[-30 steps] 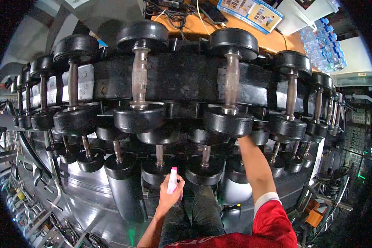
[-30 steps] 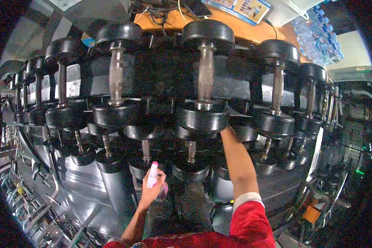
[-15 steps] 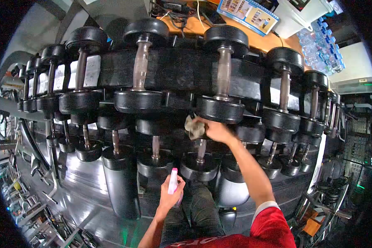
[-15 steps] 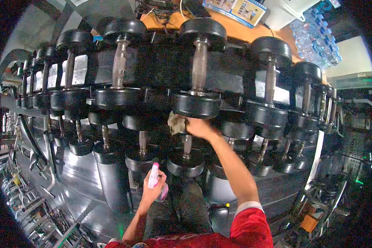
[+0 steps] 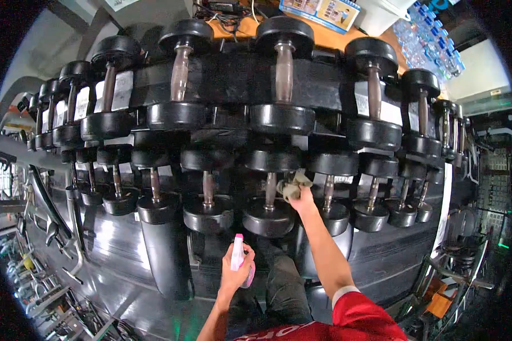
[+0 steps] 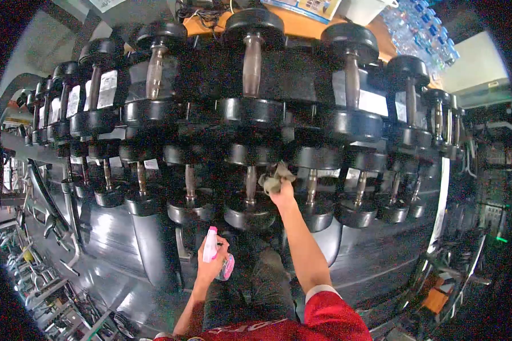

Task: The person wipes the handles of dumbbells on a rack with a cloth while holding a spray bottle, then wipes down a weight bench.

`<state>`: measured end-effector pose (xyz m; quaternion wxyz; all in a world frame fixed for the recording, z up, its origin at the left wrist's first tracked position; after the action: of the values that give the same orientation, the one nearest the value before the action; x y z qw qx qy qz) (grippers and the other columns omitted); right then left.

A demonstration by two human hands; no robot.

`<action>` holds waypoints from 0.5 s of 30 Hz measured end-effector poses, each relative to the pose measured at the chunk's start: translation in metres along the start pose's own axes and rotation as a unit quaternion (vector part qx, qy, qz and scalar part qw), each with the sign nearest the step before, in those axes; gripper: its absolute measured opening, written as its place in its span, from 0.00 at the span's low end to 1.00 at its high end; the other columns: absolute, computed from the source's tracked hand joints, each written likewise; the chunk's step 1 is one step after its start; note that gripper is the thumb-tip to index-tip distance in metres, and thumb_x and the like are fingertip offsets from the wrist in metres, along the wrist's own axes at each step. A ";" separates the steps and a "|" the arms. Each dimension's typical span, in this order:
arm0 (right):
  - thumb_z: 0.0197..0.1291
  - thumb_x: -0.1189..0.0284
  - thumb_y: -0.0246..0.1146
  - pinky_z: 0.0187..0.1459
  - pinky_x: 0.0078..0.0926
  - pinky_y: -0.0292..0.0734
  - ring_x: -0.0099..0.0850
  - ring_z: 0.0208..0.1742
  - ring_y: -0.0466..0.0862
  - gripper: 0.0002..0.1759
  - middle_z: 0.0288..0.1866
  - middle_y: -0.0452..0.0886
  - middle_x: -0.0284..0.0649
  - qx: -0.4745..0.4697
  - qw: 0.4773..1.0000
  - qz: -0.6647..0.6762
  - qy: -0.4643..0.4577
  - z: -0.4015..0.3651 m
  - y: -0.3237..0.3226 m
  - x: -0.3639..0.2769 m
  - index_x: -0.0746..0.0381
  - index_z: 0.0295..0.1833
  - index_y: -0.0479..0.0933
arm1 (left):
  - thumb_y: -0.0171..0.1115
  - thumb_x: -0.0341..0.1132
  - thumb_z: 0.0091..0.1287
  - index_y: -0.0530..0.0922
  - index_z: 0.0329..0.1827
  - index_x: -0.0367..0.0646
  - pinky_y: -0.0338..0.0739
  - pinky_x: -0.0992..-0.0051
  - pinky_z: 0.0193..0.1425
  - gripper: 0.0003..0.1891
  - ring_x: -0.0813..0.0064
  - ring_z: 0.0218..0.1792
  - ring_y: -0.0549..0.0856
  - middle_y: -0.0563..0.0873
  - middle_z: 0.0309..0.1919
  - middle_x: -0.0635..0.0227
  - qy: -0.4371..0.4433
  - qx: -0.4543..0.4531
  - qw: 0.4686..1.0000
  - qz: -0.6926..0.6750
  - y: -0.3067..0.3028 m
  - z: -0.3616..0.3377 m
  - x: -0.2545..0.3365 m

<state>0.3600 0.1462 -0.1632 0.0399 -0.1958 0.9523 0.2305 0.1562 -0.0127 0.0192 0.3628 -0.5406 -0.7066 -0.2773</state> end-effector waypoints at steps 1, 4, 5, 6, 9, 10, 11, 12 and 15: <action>0.72 0.69 0.43 0.58 0.40 0.75 0.37 0.55 0.77 0.15 0.55 0.76 0.39 -0.008 1.000 -0.001 0.009 0.011 0.006 0.004 0.58 0.57 0.71 | 0.63 0.25 0.63 0.73 0.40 0.39 0.73 0.81 0.27 0.07 0.85 0.22 0.79 0.80 0.25 0.72 0.006 0.001 1.000 -0.008 -0.003 -0.002 -0.004; 0.72 0.66 0.45 0.53 0.37 0.77 0.36 0.48 0.79 0.12 0.47 0.80 0.37 -0.009 1.000 0.018 0.023 0.034 0.010 0.012 0.59 0.47 0.73 | 0.63 0.25 0.62 0.73 0.40 0.39 0.73 0.81 0.27 0.07 0.85 0.23 0.79 0.81 0.26 0.72 -0.023 -0.001 1.000 0.006 -0.013 -0.009 -0.010; 0.72 0.65 0.46 0.52 0.36 0.77 0.36 0.47 0.79 0.12 0.46 0.80 0.36 -0.008 1.000 0.010 0.006 0.017 0.026 0.010 0.58 0.46 0.73 | 0.63 0.25 0.62 0.73 0.40 0.39 0.73 0.81 0.27 0.07 0.85 0.23 0.79 0.81 0.26 0.72 -0.025 -0.002 1.000 0.005 -0.017 -0.010 -0.015; 0.72 0.63 0.47 0.51 0.35 0.77 0.36 0.45 0.79 0.13 0.45 0.80 0.35 -0.006 1.000 0.003 -0.010 -0.001 0.038 0.012 0.58 0.46 0.73 | 0.62 0.25 0.63 0.73 0.40 0.39 0.73 0.81 0.27 0.07 0.85 0.23 0.79 0.80 0.26 0.71 0.007 -0.007 1.000 0.018 -0.022 -0.011 -0.016; 0.74 0.63 0.45 0.56 0.37 0.75 0.34 0.51 0.79 0.14 0.49 0.79 0.36 -0.252 0.959 0.084 -0.097 -0.019 0.046 0.026 0.58 0.53 0.72 | 0.62 0.25 0.63 0.73 0.41 0.39 0.73 0.81 0.27 0.07 0.85 0.23 0.79 0.80 0.25 0.71 0.016 -0.002 1.000 0.001 -0.041 -0.016 -0.013; 0.73 0.64 0.45 0.57 0.35 0.75 0.34 0.53 0.79 0.15 0.51 0.79 0.36 -0.057 0.982 0.080 -0.159 -0.061 0.056 0.040 0.58 0.56 0.72 | 0.62 0.25 0.63 0.73 0.41 0.39 0.73 0.80 0.27 0.07 0.85 0.23 0.79 0.80 0.25 0.70 -0.009 0.001 1.000 -0.028 -0.046 -0.018 -0.015; 0.74 0.65 0.46 0.58 0.35 0.74 0.33 0.54 0.78 0.16 0.54 0.78 0.37 -0.087 0.979 0.044 -0.181 -0.080 0.061 0.052 0.59 0.61 0.69 | 0.62 0.25 0.63 0.73 0.41 0.39 0.73 0.80 0.27 0.07 0.85 0.23 0.79 0.80 0.25 0.70 -0.010 0.000 1.000 -0.028 -0.053 -0.019 -0.017; 0.73 0.66 0.46 0.60 0.35 0.73 0.33 0.57 0.77 0.17 0.56 0.77 0.36 -0.116 0.973 0.005 -0.201 -0.092 0.063 0.067 0.59 0.63 0.67 | 0.62 0.26 0.63 0.73 0.40 0.39 0.73 0.80 0.28 0.07 0.85 0.23 0.79 0.80 0.24 0.70 -0.003 0.004 1.000 -0.023 -0.060 -0.019 -0.019; 0.73 0.69 0.47 0.63 0.37 0.71 0.35 0.61 0.76 0.18 0.60 0.76 0.40 -0.183 0.981 -0.064 -0.031 -0.086 0.055 0.111 0.63 0.63 0.67 | 0.63 0.27 0.63 0.74 0.40 0.39 0.73 0.79 0.28 0.07 0.84 0.23 0.79 0.80 0.23 0.70 0.005 0.004 1.000 0.001 -0.074 -0.019 -0.016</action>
<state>0.2374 0.1133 -0.0819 0.0480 -0.2530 0.8779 0.4038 0.0909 -0.0561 0.0175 0.3684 -0.5389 -0.7051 -0.2768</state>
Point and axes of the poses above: each hand's wrist, its own z-axis towards the middle knuckle, its own y-axis out of the palm, x = y × z, the point moved 6 cm from there along z, towards the middle knuckle
